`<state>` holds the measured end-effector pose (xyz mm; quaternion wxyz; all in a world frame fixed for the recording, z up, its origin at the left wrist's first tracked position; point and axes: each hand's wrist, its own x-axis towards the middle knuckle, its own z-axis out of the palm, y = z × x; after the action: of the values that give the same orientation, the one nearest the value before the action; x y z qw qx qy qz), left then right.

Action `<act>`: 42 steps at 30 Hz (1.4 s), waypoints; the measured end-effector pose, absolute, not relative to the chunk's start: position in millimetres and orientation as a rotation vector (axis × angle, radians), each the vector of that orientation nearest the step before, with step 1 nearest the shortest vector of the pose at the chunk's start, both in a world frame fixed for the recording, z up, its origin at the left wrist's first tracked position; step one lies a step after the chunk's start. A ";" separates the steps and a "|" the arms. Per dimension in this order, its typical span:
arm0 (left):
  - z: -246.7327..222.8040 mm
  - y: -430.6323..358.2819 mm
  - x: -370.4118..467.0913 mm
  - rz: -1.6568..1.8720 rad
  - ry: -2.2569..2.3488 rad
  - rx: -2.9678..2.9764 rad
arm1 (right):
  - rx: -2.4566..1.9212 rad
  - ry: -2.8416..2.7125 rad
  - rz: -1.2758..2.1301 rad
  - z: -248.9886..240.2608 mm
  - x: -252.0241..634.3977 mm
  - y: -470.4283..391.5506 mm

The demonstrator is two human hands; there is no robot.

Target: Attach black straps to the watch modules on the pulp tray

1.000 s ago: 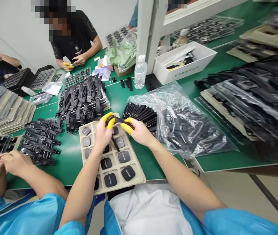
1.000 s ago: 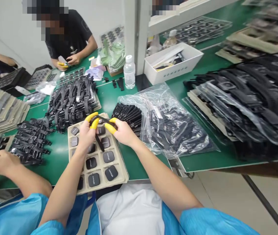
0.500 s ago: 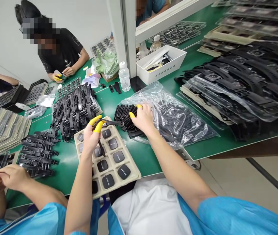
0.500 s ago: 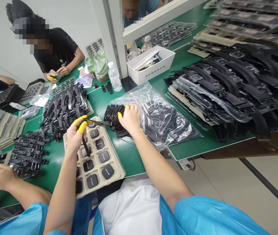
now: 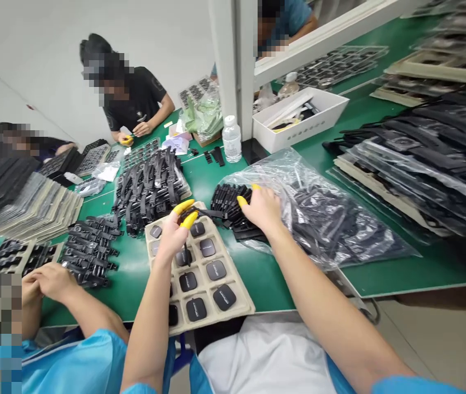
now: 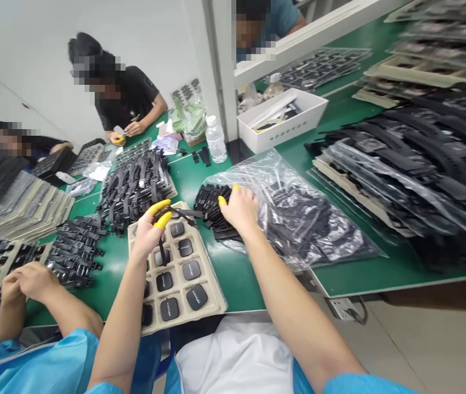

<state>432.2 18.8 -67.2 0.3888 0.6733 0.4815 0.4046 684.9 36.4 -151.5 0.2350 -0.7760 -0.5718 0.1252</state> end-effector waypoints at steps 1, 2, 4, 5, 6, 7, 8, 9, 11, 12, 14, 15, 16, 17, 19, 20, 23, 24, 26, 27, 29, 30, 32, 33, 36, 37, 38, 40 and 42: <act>-67.9 18.2 432.4 1.032 1.210 1.708 | -2.142 -1.567 0.343 -153.4 685.7 35.8; -68.7 17.6 432.6 1.030 1.195 1.703 | -2.142 -1.573 0.333 -156.1 686.5 35.6; -70.7 17.1 432.7 1.015 1.173 1.689 | -2.134 -1.583 0.310 -162.7 688.2 36.1; -71.9 16.9 432.6 1.006 1.167 1.680 | -2.125 -1.587 0.303 -166.0 689.1 36.7; -73.0 16.8 432.4 1.001 1.166 1.671 | -2.113 -1.585 0.298 -169.1 690.1 37.3; -74.1 16.5 432.1 0.997 1.167 1.666 | -2.097 -1.582 0.291 -171.5 691.0 37.7; -75.2 16.1 431.7 0.990 1.168 1.666 | -2.081 -1.575 0.284 -173.2 691.9 37.9; -76.2 15.7 431.4 0.985 1.168 1.667 | -2.067 -1.562 0.277 -174.1 692.7 37.8; -78.1 14.9 430.8 0.979 1.160 1.659 | -2.049 -1.533 0.277 -173.9 693.7 37.2; -78.8 14.6 430.5 0.977 1.154 1.651 | -2.047 -1.517 0.285 -173.2 694.0 36.8; -80.1 14.4 429.9 0.973 1.142 1.641 | -2.043 -1.493 0.302 -171.6 694.5 36.4; -80.6 14.4 429.6 0.971 1.138 1.642 | -2.037 -1.483 0.308 -171.3 694.8 36.5; -81.0 14.5 429.3 0.967 1.137 1.647 | -2.028 -1.472 0.314 -171.4 695.3 36.8; -81.4 14.6 429.0 0.967 1.140 1.653 | -2.014 -1.456 0.321 -171.9 695.9 37.3; -82.1 15.0 428.6 0.965 1.153 1.657 | -1.971 -1.415 0.342 -173.6 697.8 38.8; -82.6 15.2 428.4 0.965 1.159 1.654 | -1.948 -1.387 0.353 -174.5 698.9 39.6; -83.7 15.8 428.1 0.966 1.166 1.634 | -1.864 -1.296 0.388 -174.3 701.0 41.6; -83.9 15.9 428.1 0.965 1.165 1.629 | -1.824 -1.262 0.405 -173.0 700.9 42.0; -84.2 16.2 428.0 0.963 1.165 1.627 | -1.694 -1.157 0.489 -168.6 699.1 42.3; -84.2 16.3 428.0 0.963 1.166 1.628 | -1.602 -1.077 0.554 -165.7 697.5 42.1; -83.9 16.3 428.1 0.959 1.165 1.635 | -1.379 -0.889 0.701 -158.4 693.6 41.0; -83.8 16.2 428.2 0.954 1.163 1.643 | -1.265 -0.802 0.761 -153.9 691.6 39.9; -83.6 16.1 428.3 0.944 1.161 1.665 | -1.081 -0.684 0.826 -143.4 688.3 36.2; -83.7 16.0 428.4 0.938 1.163 1.676 | -1.009 -0.651 0.834 -137.3 687.1 33.7; -85.6 16.4 428.6 0.935 1.173 1.683 | -0.852 -0.617 0.826 -119.0 684.9 23.9; -86.6 16.6 428.8 0.937 1.173 1.674 | -0.812 -0.633 0.843 -113.8 684.2 20.1; -87.7 16.9 429.0 0.941 1.171 1.662 | -0.782 -0.666 0.878 -109.8 683.4 16.3; -89.1 17.2 429.6 0.944 1.163 1.645 | -0.785 -0.794 0.967 -106.0 680.6 9.0; -88.9 17.0 430.3 0.947 1.160 1.649 | -0.937 -1.044 0.939 -107.8 676.4 2.8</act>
<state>430.3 17.0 -88.9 0.4412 0.6645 0.4672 0.3815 676.4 2.8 -107.8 0.6643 -0.4148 -0.4622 0.4158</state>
